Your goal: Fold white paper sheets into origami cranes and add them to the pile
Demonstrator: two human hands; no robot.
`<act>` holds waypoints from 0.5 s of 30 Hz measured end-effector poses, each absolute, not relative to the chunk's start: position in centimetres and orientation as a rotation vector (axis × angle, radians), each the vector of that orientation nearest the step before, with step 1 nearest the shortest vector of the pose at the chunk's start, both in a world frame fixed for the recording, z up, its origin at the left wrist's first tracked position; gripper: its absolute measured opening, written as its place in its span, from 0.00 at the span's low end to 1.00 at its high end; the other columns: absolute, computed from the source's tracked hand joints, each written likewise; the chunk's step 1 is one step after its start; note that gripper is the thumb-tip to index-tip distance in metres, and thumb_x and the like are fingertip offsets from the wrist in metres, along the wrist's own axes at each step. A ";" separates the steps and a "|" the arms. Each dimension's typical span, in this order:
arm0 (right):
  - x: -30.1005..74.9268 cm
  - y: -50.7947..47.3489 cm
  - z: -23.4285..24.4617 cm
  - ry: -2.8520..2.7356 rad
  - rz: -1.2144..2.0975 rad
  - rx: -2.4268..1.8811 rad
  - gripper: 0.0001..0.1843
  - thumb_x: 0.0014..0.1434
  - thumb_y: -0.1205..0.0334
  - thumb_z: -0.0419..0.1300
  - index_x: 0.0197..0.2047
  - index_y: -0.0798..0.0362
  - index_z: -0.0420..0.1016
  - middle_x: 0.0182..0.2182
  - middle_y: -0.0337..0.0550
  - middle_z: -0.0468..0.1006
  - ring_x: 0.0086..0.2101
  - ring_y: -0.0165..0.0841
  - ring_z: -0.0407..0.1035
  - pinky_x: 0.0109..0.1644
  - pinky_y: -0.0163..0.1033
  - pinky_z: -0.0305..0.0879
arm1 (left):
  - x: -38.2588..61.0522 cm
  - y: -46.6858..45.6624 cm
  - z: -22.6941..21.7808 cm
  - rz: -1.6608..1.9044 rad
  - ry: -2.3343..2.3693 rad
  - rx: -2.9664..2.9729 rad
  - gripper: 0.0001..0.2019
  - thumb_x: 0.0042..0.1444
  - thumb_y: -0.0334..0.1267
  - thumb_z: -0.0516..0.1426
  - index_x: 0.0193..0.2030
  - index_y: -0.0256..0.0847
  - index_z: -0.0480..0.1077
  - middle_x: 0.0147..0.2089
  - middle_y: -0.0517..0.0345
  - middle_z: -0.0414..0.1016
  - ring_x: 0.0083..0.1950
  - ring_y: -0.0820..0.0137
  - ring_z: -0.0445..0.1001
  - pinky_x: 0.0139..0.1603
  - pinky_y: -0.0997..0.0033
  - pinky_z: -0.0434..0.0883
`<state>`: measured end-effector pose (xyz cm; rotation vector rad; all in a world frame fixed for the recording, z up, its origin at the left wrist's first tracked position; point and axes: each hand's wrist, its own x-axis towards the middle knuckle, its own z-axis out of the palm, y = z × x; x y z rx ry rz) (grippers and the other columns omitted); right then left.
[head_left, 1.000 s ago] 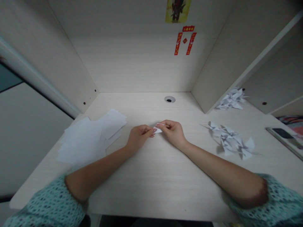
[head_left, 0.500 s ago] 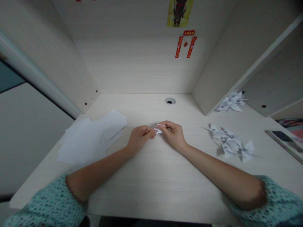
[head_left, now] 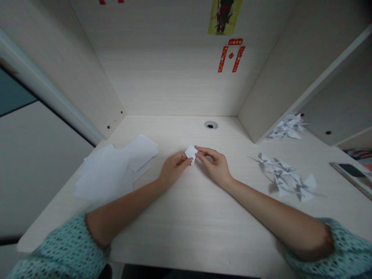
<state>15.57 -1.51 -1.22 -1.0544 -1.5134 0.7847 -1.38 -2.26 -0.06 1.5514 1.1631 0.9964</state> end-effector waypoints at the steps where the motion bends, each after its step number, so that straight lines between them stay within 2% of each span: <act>1: 15.6 -1.5 -1.3 -1.522 0.780 -1.055 0.13 0.55 0.59 0.61 0.44 0.49 0.79 0.39 0.45 0.81 0.38 0.36 0.73 0.46 0.43 0.67 | -1.4 -2.3 0.0 0.980 1.153 1.559 0.13 0.54 0.47 0.57 0.32 0.38 0.71 0.31 0.59 0.76 0.35 0.70 0.74 0.38 0.74 0.67; 4: 15.6 -1.5 -1.2 -1.555 0.770 -1.047 0.14 0.55 0.60 0.61 0.45 0.49 0.79 0.38 0.45 0.81 0.37 0.35 0.72 0.45 0.42 0.67 | -1.4 -2.4 0.2 0.953 1.165 1.589 0.14 0.54 0.48 0.56 0.34 0.38 0.74 0.34 0.57 0.79 0.37 0.67 0.76 0.40 0.72 0.68; 10: 15.5 -1.9 -0.7 -1.651 0.688 -1.013 0.09 0.57 0.63 0.60 0.41 0.49 0.79 0.36 0.43 0.80 0.36 0.34 0.71 0.44 0.41 0.66 | -1.3 -2.6 0.9 0.934 1.299 1.643 0.18 0.56 0.50 0.54 0.27 0.39 0.76 0.31 0.57 0.80 0.36 0.65 0.77 0.40 0.70 0.69; 15: 15.4 -2.1 -0.3 -1.726 0.649 -0.970 0.14 0.55 0.60 0.63 0.46 0.48 0.78 0.35 0.43 0.79 0.36 0.34 0.71 0.43 0.41 0.67 | -1.3 -2.5 0.9 0.990 1.270 1.591 0.19 0.57 0.50 0.52 0.31 0.39 0.78 0.33 0.56 0.81 0.38 0.64 0.78 0.44 0.67 0.71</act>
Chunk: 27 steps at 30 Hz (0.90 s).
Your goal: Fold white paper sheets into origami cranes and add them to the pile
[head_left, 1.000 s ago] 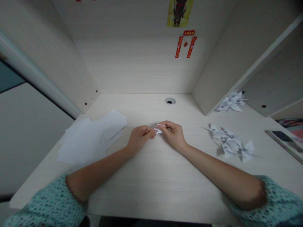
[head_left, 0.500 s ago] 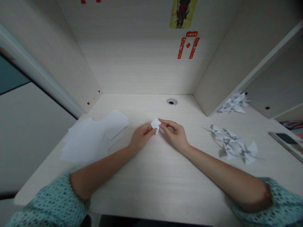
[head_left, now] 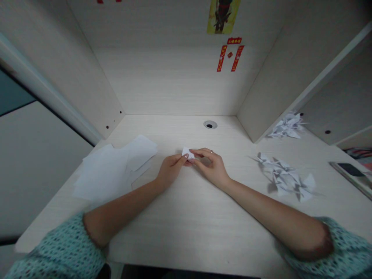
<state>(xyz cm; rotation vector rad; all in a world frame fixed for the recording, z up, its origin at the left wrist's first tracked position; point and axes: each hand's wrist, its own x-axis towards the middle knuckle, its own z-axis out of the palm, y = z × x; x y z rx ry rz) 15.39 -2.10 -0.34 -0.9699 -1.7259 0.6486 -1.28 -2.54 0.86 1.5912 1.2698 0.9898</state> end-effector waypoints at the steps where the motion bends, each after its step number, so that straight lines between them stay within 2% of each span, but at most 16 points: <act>1: 15.4 -2.1 -0.4 -1.733 0.646 -0.977 0.15 0.54 0.60 0.64 0.46 0.48 0.77 0.35 0.43 0.79 0.36 0.34 0.71 0.44 0.41 0.67 | -1.3 -2.5 0.8 0.999 1.262 1.566 0.19 0.57 0.50 0.51 0.31 0.39 0.78 0.34 0.56 0.81 0.38 0.64 0.78 0.45 0.66 0.71; 7: 15.4 -2.0 -1.1 -1.672 0.705 -1.019 0.15 0.55 0.57 0.63 0.46 0.47 0.77 0.40 0.43 0.81 0.39 0.35 0.74 0.48 0.43 0.69 | -1.0 -2.5 1.0 1.053 1.253 1.397 0.23 0.59 0.52 0.48 0.32 0.37 0.77 0.31 0.53 0.81 0.37 0.64 0.79 0.47 0.65 0.72; 13: 15.3 -2.1 -1.0 -1.597 0.843 -1.008 0.14 0.57 0.56 0.60 0.46 0.49 0.76 0.43 0.45 0.81 0.42 0.36 0.76 0.48 0.41 0.70 | -1.1 -2.4 0.5 1.045 1.212 1.380 0.22 0.58 0.52 0.50 0.37 0.35 0.77 0.36 0.52 0.82 0.37 0.64 0.79 0.47 0.65 0.72; 19: 15.4 -2.2 -0.8 -1.554 0.881 -1.092 0.18 0.60 0.56 0.56 0.52 0.50 0.69 0.32 0.41 0.82 0.33 0.33 0.75 0.38 0.37 0.70 | -1.3 -2.5 0.4 1.042 1.261 1.442 0.23 0.59 0.52 0.49 0.34 0.36 0.78 0.34 0.53 0.82 0.38 0.63 0.79 0.48 0.65 0.71; 23: 15.3 -2.0 -0.9 -1.527 0.884 -1.051 0.12 0.59 0.58 0.56 0.46 0.50 0.69 0.29 0.39 0.80 0.30 0.32 0.73 0.36 0.36 0.68 | -1.2 -2.7 0.6 1.039 1.280 1.473 0.23 0.59 0.51 0.49 0.33 0.36 0.78 0.34 0.53 0.82 0.38 0.63 0.79 0.48 0.65 0.70; 25: 15.3 -1.9 -0.8 -1.597 0.818 -1.044 0.09 0.59 0.60 0.55 0.42 0.50 0.72 0.32 0.41 0.80 0.33 0.33 0.73 0.39 0.38 0.68 | -1.2 -2.7 0.6 1.042 1.282 1.464 0.23 0.59 0.51 0.49 0.33 0.36 0.78 0.34 0.52 0.82 0.39 0.63 0.79 0.49 0.65 0.70; 27: 15.4 -2.0 -0.7 -1.682 0.741 -1.029 0.10 0.60 0.63 0.53 0.40 0.50 0.75 0.36 0.42 0.80 0.38 0.34 0.73 0.43 0.39 0.67 | -1.1 -2.7 0.6 1.049 1.275 1.443 0.22 0.59 0.51 0.49 0.35 0.35 0.78 0.35 0.52 0.82 0.39 0.63 0.79 0.49 0.65 0.71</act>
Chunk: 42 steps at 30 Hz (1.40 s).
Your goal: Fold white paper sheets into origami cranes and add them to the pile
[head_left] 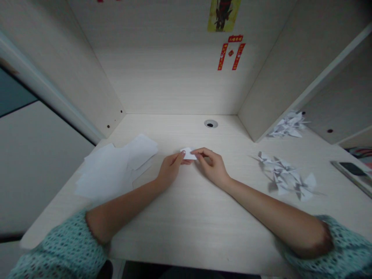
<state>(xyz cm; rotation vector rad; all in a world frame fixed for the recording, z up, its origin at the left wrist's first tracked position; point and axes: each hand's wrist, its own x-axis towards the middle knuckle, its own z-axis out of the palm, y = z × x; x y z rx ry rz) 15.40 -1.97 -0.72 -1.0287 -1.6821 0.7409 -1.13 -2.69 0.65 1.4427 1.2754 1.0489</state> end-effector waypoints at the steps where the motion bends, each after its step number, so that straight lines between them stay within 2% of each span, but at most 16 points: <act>1: 15.4 -2.0 -0.7 -1.712 0.703 -1.012 0.11 0.60 0.64 0.53 0.40 0.49 0.76 0.38 0.42 0.80 0.40 0.34 0.73 0.45 0.41 0.67 | -1.1 -2.7 0.7 1.054 1.269 1.430 0.22 0.59 0.51 0.50 0.36 0.35 0.77 0.35 0.52 0.82 0.39 0.63 0.79 0.49 0.64 0.71; 5: 15.5 -2.5 -0.3 -1.808 0.531 -0.926 0.15 0.59 0.69 0.53 0.44 0.46 0.77 0.42 0.43 0.78 0.45 0.36 0.71 0.51 0.45 0.65 | -1.1 -2.6 0.8 1.082 1.256 1.380 0.22 0.58 0.51 0.50 0.37 0.35 0.77 0.35 0.51 0.82 0.37 0.62 0.79 0.49 0.63 0.71; 9: 15.5 -3.0 0.2 -1.888 0.383 -0.920 0.14 0.56 0.68 0.57 0.42 0.43 0.78 0.47 0.44 0.75 0.48 0.39 0.68 0.53 0.51 0.63 | -1.2 -2.5 0.9 1.116 1.278 1.351 0.23 0.58 0.53 0.50 0.33 0.35 0.77 0.32 0.52 0.81 0.38 0.61 0.78 0.48 0.62 0.71; 13: 15.4 -3.1 0.4 -1.918 0.336 -0.920 0.11 0.55 0.66 0.60 0.39 0.43 0.79 0.49 0.43 0.74 0.49 0.40 0.65 0.51 0.50 0.65 | -1.3 -2.5 0.8 1.126 1.302 1.349 0.23 0.57 0.53 0.50 0.32 0.35 0.77 0.32 0.53 0.80 0.38 0.62 0.77 0.44 0.65 0.70; 16: 15.4 -3.0 0.2 -1.927 0.333 -0.935 0.09 0.56 0.64 0.61 0.39 0.41 0.80 0.48 0.44 0.75 0.49 0.40 0.65 0.48 0.49 0.67 | -1.4 -2.5 0.8 1.115 1.337 1.356 0.24 0.57 0.54 0.50 0.32 0.35 0.77 0.31 0.54 0.80 0.37 0.62 0.76 0.42 0.66 0.70; 21: 15.7 -2.7 0.0 -1.852 0.288 -1.017 0.10 0.56 0.59 0.62 0.42 0.41 0.79 0.44 0.44 0.77 0.45 0.40 0.68 0.51 0.51 0.65 | -1.4 -2.4 0.7 1.141 1.305 1.342 0.24 0.57 0.53 0.50 0.31 0.34 0.78 0.31 0.52 0.81 0.40 0.61 0.77 0.51 0.63 0.68; 28: 15.7 -2.7 0.2 -1.799 0.310 -1.024 0.07 0.57 0.61 0.61 0.38 0.44 0.80 0.36 0.43 0.79 0.40 0.38 0.70 0.47 0.48 0.66 | -1.3 -2.2 0.7 1.139 1.192 1.203 0.25 0.56 0.55 0.52 0.33 0.33 0.78 0.34 0.47 0.81 0.39 0.61 0.79 0.52 0.60 0.69; 31: 15.4 -2.7 0.3 -1.761 0.374 -1.014 0.05 0.56 0.61 0.61 0.35 0.45 0.79 0.32 0.42 0.78 0.37 0.38 0.69 0.46 0.47 0.65 | -1.2 -2.3 0.8 1.154 1.136 1.256 0.25 0.56 0.55 0.52 0.45 0.33 0.76 0.41 0.48 0.80 0.45 0.62 0.77 0.53 0.61 0.69; 34: 15.3 -2.5 0.3 -1.726 0.478 -0.985 0.03 0.55 0.60 0.62 0.32 0.46 0.79 0.30 0.41 0.77 0.36 0.36 0.69 0.45 0.46 0.64 | -1.2 -2.4 0.6 1.171 1.033 1.286 0.31 0.53 0.50 0.59 0.61 0.37 0.63 0.51 0.49 0.76 0.53 0.63 0.73 0.57 0.62 0.66; 36: 15.2 -2.4 0.2 -1.698 0.551 -0.971 0.03 0.54 0.60 0.63 0.31 0.47 0.79 0.30 0.41 0.76 0.36 0.36 0.69 0.44 0.45 0.64 | -1.2 -2.4 0.4 1.170 1.002 1.275 0.35 0.50 0.47 0.61 0.63 0.38 0.59 0.52 0.47 0.76 0.53 0.63 0.73 0.58 0.62 0.65; 42: 15.2 -2.3 0.1 -1.632 0.696 -0.967 0.03 0.53 0.60 0.64 0.31 0.48 0.79 0.30 0.42 0.75 0.34 0.34 0.69 0.42 0.42 0.65 | -1.3 -2.3 0.2 1.175 1.030 1.282 0.34 0.48 0.45 0.63 0.62 0.38 0.61 0.48 0.49 0.77 0.48 0.65 0.75 0.55 0.63 0.67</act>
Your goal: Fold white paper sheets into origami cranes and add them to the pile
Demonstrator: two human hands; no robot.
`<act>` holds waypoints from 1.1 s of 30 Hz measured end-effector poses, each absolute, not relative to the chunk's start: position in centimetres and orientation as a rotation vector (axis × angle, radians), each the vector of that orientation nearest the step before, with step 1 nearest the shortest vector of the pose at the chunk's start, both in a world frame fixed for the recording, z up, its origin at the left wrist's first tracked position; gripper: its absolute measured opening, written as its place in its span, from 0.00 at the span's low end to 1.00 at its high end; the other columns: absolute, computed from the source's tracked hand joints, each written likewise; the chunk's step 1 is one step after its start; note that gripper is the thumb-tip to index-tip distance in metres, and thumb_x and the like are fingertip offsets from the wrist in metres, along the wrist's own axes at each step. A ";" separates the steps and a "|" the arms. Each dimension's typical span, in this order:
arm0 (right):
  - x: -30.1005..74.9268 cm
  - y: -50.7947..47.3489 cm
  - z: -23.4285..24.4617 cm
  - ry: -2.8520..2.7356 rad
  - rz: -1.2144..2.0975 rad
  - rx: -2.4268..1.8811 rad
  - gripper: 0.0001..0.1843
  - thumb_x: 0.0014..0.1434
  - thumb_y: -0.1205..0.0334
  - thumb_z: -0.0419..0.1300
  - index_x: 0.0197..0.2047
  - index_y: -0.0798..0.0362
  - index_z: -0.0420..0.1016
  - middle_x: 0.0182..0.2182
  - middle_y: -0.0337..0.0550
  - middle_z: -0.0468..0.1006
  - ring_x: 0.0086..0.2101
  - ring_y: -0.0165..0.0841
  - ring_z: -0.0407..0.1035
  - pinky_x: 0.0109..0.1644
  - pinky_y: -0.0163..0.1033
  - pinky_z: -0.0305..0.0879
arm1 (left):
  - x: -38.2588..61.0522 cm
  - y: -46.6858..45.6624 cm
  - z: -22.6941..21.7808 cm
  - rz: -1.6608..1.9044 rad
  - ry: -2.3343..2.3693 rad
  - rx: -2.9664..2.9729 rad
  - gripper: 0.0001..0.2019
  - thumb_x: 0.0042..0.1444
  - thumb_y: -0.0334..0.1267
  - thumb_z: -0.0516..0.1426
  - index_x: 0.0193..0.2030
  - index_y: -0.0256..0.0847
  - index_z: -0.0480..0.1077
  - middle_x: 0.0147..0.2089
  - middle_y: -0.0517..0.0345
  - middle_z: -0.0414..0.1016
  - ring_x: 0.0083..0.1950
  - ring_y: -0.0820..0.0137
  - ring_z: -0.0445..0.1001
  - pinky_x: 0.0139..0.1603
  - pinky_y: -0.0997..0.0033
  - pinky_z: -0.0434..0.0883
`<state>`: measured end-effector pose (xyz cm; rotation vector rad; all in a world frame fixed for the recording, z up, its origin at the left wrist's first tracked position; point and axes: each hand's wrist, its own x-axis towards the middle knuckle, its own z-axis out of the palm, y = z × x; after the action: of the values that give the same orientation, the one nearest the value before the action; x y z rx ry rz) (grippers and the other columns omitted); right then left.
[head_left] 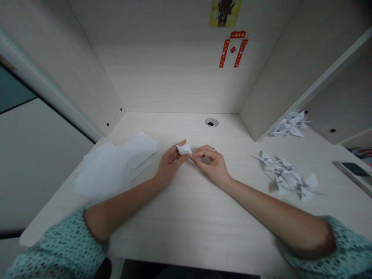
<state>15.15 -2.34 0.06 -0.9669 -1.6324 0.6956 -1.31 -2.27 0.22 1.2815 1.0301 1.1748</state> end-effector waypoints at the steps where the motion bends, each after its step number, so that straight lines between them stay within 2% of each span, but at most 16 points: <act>1: 15.1 -2.3 0.1 -1.625 0.711 -0.967 0.04 0.53 0.59 0.64 0.31 0.49 0.79 0.30 0.42 0.75 0.34 0.34 0.69 0.41 0.42 0.65 | -1.3 -2.3 0.2 1.176 1.026 1.288 0.34 0.49 0.45 0.63 0.62 0.39 0.61 0.47 0.50 0.77 0.48 0.66 0.75 0.54 0.64 0.67; 6: 15.1 -2.1 -0.1 -1.579 0.800 -0.980 0.07 0.52 0.55 0.64 0.29 0.49 0.79 0.29 0.42 0.74 0.32 0.33 0.68 0.37 0.40 0.64 | -1.3 -2.5 0.3 1.219 1.018 1.325 0.31 0.51 0.44 0.62 0.61 0.40 0.61 0.43 0.53 0.77 0.44 0.68 0.75 0.50 0.68 0.68; 12: 15.0 -1.9 -0.3 -1.525 0.846 -0.992 0.08 0.52 0.55 0.64 0.28 0.50 0.78 0.27 0.42 0.74 0.31 0.33 0.68 0.36 0.40 0.64 | -1.2 -2.8 0.2 1.217 1.096 1.393 0.26 0.53 0.45 0.59 0.58 0.42 0.63 0.43 0.54 0.76 0.42 0.70 0.75 0.45 0.71 0.69; 19: 15.2 -2.3 0.4 -1.561 0.617 -0.977 0.05 0.59 0.61 0.58 0.34 0.51 0.73 0.32 0.42 0.73 0.36 0.33 0.68 0.38 0.40 0.65 | -1.1 -2.8 0.3 1.134 1.036 1.371 0.25 0.53 0.46 0.60 0.56 0.40 0.64 0.43 0.53 0.77 0.42 0.69 0.75 0.47 0.69 0.69; 24: 15.3 -2.8 0.8 -1.651 0.476 -0.875 0.02 0.59 0.64 0.58 0.37 0.50 0.72 0.37 0.44 0.74 0.38 0.34 0.69 0.40 0.41 0.67 | -1.2 -2.9 0.4 1.161 0.948 1.341 0.24 0.53 0.45 0.60 0.55 0.39 0.66 0.43 0.53 0.77 0.42 0.68 0.74 0.46 0.69 0.69; 29: 15.4 -3.2 1.1 -1.782 0.359 -0.833 0.14 0.57 0.66 0.59 0.47 0.48 0.71 0.41 0.45 0.76 0.41 0.35 0.70 0.45 0.44 0.68 | -1.3 -3.0 0.6 1.168 0.934 1.361 0.25 0.53 0.45 0.60 0.56 0.39 0.66 0.45 0.52 0.76 0.42 0.68 0.74 0.45 0.70 0.69; 33: 15.6 -3.2 0.9 -1.826 0.288 -0.826 0.16 0.57 0.67 0.59 0.48 0.47 0.73 0.42 0.45 0.77 0.44 0.36 0.70 0.50 0.46 0.68 | -1.3 -3.2 0.9 1.159 0.985 1.460 0.24 0.54 0.44 0.60 0.56 0.38 0.66 0.44 0.53 0.76 0.41 0.70 0.73 0.44 0.71 0.69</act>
<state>15.56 -3.16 0.93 -0.8255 -1.8263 0.2881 -1.33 -3.20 0.87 1.4595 0.9850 1.1592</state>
